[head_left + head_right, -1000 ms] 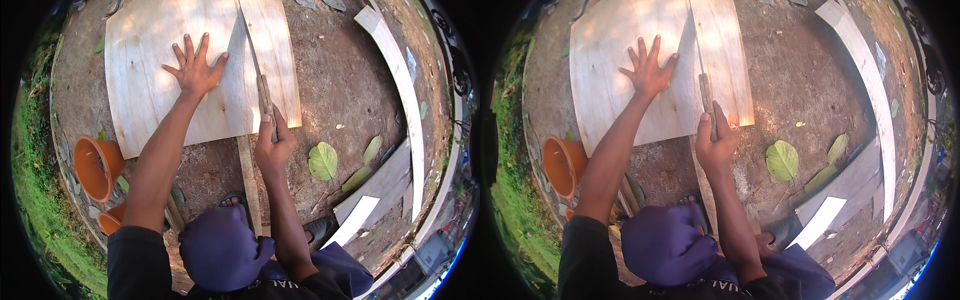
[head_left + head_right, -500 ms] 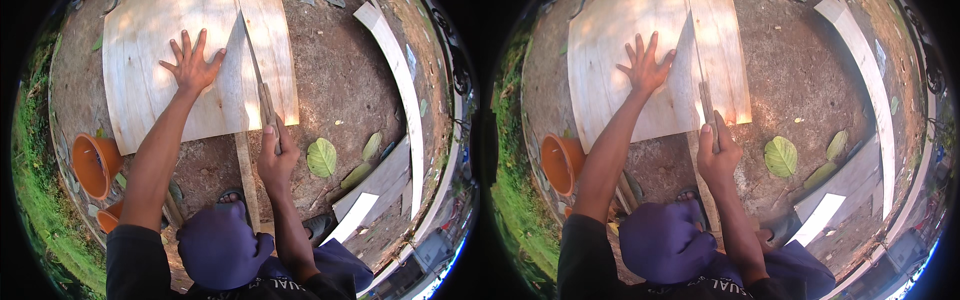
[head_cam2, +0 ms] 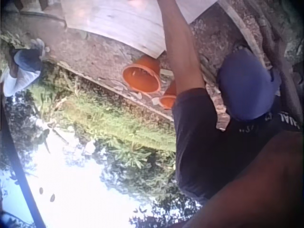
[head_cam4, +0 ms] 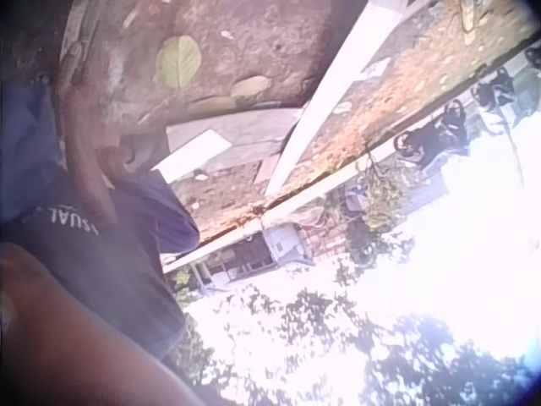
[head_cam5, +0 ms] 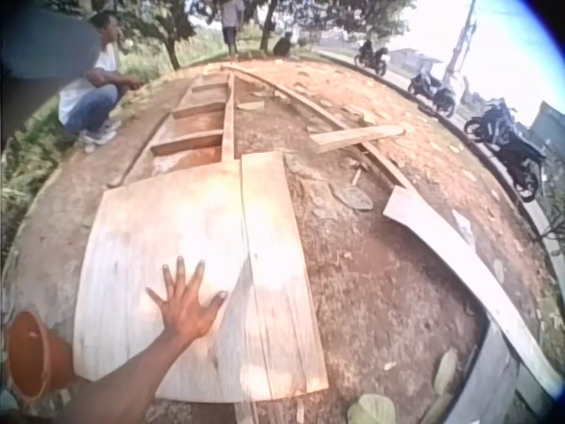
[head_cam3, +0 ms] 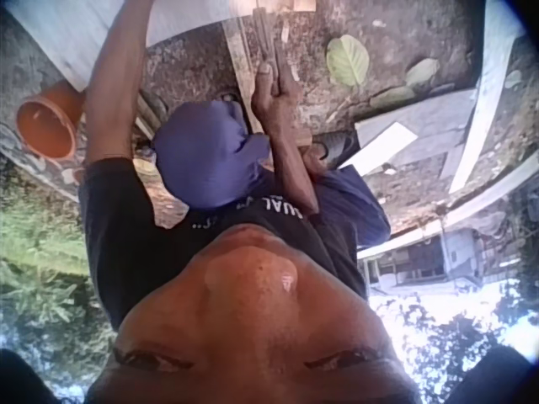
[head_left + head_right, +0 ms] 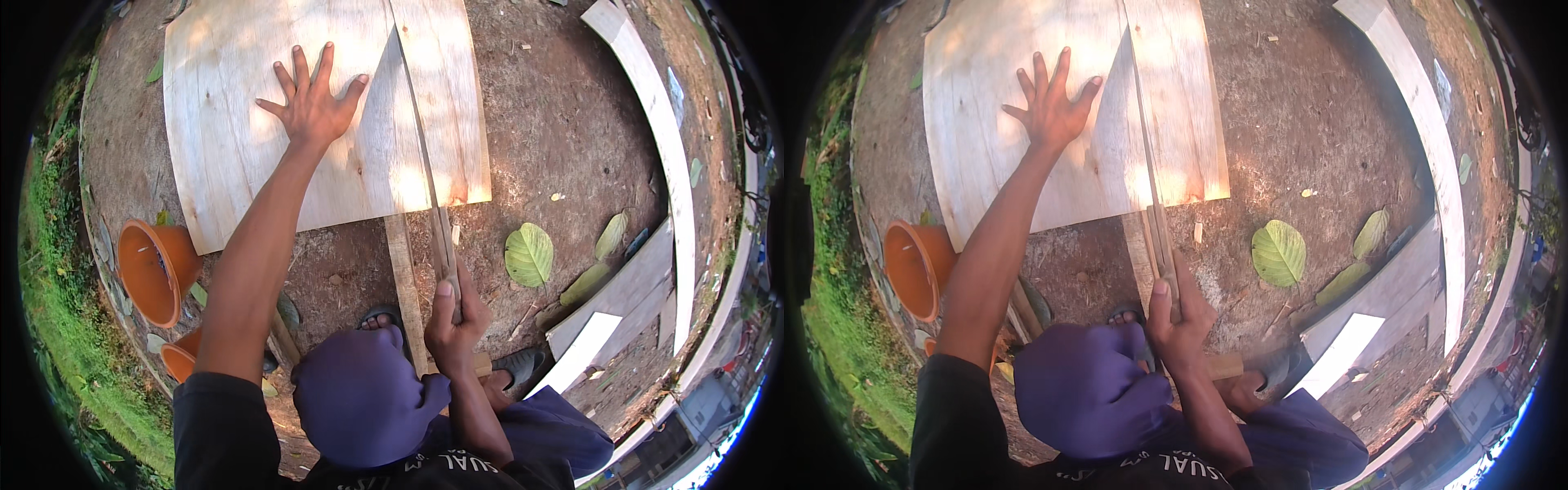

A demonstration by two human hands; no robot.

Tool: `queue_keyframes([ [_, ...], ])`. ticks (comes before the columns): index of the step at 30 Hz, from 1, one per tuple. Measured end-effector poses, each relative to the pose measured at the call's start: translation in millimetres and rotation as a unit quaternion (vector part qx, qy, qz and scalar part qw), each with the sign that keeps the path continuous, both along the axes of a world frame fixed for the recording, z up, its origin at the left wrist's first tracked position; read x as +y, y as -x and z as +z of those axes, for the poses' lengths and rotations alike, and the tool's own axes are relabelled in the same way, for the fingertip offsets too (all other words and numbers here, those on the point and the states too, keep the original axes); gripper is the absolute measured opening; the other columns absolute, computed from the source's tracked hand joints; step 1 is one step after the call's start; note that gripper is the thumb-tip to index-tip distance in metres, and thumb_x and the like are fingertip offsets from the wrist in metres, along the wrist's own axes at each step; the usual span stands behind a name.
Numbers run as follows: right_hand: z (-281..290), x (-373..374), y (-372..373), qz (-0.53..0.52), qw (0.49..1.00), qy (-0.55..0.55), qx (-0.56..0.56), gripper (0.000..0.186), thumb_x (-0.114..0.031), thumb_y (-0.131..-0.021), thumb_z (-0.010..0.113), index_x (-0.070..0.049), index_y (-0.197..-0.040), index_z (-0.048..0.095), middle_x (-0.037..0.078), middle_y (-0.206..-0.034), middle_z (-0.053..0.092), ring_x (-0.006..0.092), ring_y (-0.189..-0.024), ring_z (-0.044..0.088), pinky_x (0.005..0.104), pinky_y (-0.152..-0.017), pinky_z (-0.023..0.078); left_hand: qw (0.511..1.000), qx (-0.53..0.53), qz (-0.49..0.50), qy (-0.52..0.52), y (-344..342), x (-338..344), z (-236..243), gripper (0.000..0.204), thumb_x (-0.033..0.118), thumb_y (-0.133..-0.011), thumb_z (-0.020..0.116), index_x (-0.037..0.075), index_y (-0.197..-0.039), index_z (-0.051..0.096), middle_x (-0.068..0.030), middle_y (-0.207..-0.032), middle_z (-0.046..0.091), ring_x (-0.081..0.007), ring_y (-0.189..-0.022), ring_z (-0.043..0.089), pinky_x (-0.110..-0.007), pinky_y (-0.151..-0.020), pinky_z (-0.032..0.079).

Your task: The person positions a wooden plank on a makeshift workbench, then uses a hand saw to cut the plank in half. After completing the cut, the person uses a tape measure to measure the wooden frame and the cut plank.

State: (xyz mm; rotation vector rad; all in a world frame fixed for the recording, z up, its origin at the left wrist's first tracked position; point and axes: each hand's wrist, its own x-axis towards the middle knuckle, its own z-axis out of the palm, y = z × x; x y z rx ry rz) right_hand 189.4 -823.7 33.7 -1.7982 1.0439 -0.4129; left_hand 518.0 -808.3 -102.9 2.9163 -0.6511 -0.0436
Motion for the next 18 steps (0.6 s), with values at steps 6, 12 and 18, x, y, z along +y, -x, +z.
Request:
queue_keyframes([
  [6,-1,-32,-52,-0.036,0.998,-0.059,-0.004,0.039,-0.014,-0.099,0.059,0.009,-0.130,0.062,0.021,-0.097,0.075,0.0203,-0.086,0.074,0.0306,-0.076,0.056,1.000,-0.016,-0.004,0.001,0,-6,-2,0.094,0.089,-0.083,0.040,0.039,-0.161,0.023,-0.0116,-0.171,0.007,-0.0434,-0.155,-0.001,-0.083,-0.110,-0.004],
  [12,-7,-16,-26,-0.009,1.000,-0.024,0.006,0.042,-0.014,-0.097,0.060,0.007,-0.133,0.060,0.025,-0.102,0.074,0.0251,-0.088,0.075,0.0337,-0.075,0.057,1.000,-0.008,-0.004,0.005,1,-4,-4,0.094,0.090,-0.083,0.038,0.039,-0.161,0.022,-0.0113,-0.171,0.008,-0.0432,-0.156,-0.002,-0.083,-0.110,-0.003],
  [18,20,2,18,-0.035,0.999,-0.038,0.010,0.041,-0.016,-0.098,0.058,0.005,-0.134,0.061,0.018,-0.092,0.075,0.0189,-0.075,0.072,0.0318,-0.066,0.054,1.000,-0.020,-0.006,0.006,-2,-4,-7,0.095,0.090,-0.083,0.038,0.039,-0.161,0.022,-0.0111,-0.171,0.007,-0.0423,-0.156,-0.002,-0.083,-0.110,-0.004],
])
